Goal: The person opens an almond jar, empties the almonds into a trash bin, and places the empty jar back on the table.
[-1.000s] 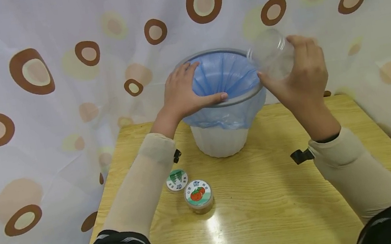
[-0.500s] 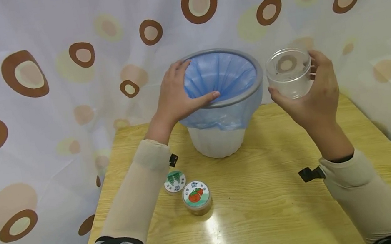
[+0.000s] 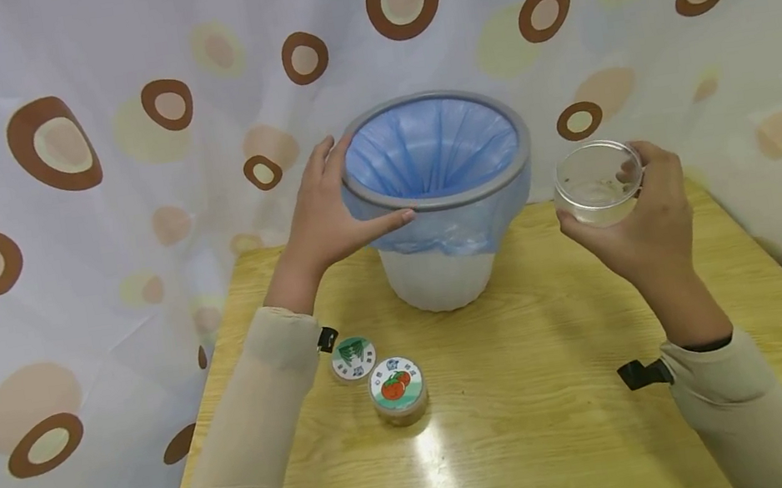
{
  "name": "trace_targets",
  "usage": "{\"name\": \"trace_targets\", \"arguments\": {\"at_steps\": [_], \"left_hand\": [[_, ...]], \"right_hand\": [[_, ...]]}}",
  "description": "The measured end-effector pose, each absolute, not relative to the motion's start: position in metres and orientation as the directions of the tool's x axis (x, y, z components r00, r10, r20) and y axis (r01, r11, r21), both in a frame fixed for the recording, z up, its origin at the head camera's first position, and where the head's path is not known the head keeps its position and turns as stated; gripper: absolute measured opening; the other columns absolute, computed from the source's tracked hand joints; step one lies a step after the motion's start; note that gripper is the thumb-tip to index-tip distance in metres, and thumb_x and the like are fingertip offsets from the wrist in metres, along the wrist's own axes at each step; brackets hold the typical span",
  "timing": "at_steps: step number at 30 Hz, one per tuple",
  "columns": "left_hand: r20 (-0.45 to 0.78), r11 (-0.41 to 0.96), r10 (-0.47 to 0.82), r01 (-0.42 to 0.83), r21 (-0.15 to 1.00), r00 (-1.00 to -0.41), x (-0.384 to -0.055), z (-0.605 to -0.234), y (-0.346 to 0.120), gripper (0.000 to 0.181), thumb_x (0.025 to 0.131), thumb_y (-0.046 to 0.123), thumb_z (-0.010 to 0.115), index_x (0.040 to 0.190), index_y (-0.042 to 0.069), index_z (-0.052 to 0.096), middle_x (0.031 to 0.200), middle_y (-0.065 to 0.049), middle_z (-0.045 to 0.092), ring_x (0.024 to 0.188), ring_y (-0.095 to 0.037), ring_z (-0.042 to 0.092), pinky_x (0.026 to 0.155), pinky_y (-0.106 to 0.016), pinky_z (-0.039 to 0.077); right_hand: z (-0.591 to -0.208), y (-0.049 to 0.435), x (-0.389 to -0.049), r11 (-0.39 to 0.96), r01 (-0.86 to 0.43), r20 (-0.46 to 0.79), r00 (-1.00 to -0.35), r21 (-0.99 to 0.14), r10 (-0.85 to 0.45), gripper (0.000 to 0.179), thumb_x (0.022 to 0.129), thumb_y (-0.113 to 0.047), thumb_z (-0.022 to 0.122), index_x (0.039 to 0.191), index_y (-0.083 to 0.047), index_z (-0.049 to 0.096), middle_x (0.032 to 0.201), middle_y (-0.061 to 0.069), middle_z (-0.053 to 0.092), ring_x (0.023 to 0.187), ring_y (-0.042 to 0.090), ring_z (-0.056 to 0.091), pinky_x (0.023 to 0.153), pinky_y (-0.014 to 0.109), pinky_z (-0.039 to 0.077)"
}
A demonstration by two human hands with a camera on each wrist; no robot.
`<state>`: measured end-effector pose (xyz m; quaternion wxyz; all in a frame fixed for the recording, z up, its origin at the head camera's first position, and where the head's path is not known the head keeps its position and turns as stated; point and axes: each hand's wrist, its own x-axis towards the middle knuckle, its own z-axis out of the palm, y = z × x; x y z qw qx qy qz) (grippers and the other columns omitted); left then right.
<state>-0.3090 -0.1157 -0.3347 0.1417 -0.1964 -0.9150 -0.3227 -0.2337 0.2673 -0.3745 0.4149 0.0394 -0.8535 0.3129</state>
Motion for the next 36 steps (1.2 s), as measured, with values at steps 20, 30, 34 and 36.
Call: {"name": "trace_targets", "arguments": {"at_steps": [20, 30, 34, 36], "left_hand": [[0.369, 0.699, 0.241, 0.424, 0.576, -0.898, -0.271, -0.384, -0.138, 0.135, 0.067, 0.08, 0.084, 0.172, 0.028, 0.017, 0.179, -0.002, 0.013, 0.164, -0.032, 0.021, 0.126, -0.065, 0.03], [0.241, 0.702, 0.238, 0.338, 0.627, -0.941, -0.242, -0.42, -0.145, 0.136, 0.067, 0.083, 0.082, 0.172, 0.029, 0.015, 0.179, -0.003, 0.012, 0.163, -0.038, 0.022, 0.125, -0.067, 0.031], [0.206, 0.698, 0.239, 0.315, 0.643, -0.949, -0.234, -0.43, -0.147, 0.135, 0.067, 0.084, 0.082, 0.172, 0.031, 0.015, 0.178, -0.004, 0.013, 0.163, -0.037, 0.021, 0.124, -0.068, 0.031], [0.189, 0.696, 0.239, 0.304, 0.651, -0.952, -0.23, -0.434, -0.149, 0.135, 0.067, 0.085, 0.081, 0.172, 0.031, 0.015, 0.178, -0.003, 0.013, 0.163, -0.037, 0.022, 0.124, -0.068, 0.032]], "right_hand": [[-0.407, 0.278, -0.217, 0.754, -0.244, 0.464, -0.881, -0.61, 0.09, 0.106, 0.067, -0.025, 0.1, 0.154, -0.003, 0.044, 0.129, 0.026, 0.062, 0.117, 0.043, 0.059, 0.093, 0.065, 0.046], [-0.423, 0.275, -0.213, 0.762, -0.156, 0.285, -0.958, -0.628, 0.039, 0.119, 0.076, -0.04, 0.096, 0.167, -0.007, 0.027, 0.134, 0.031, 0.059, 0.122, 0.048, 0.058, 0.09, 0.07, 0.049], [-0.43, 0.272, -0.212, 0.763, -0.125, 0.218, -0.976, -0.635, 0.022, 0.122, 0.077, -0.046, 0.094, 0.168, -0.008, 0.024, 0.137, 0.03, 0.056, 0.123, 0.048, 0.056, 0.09, 0.069, 0.05], [-0.433, 0.271, -0.212, 0.765, -0.113, 0.19, -0.982, -0.635, 0.013, 0.122, 0.078, -0.048, 0.093, 0.169, -0.008, 0.023, 0.139, 0.03, 0.055, 0.124, 0.048, 0.056, 0.09, 0.068, 0.05]]}}
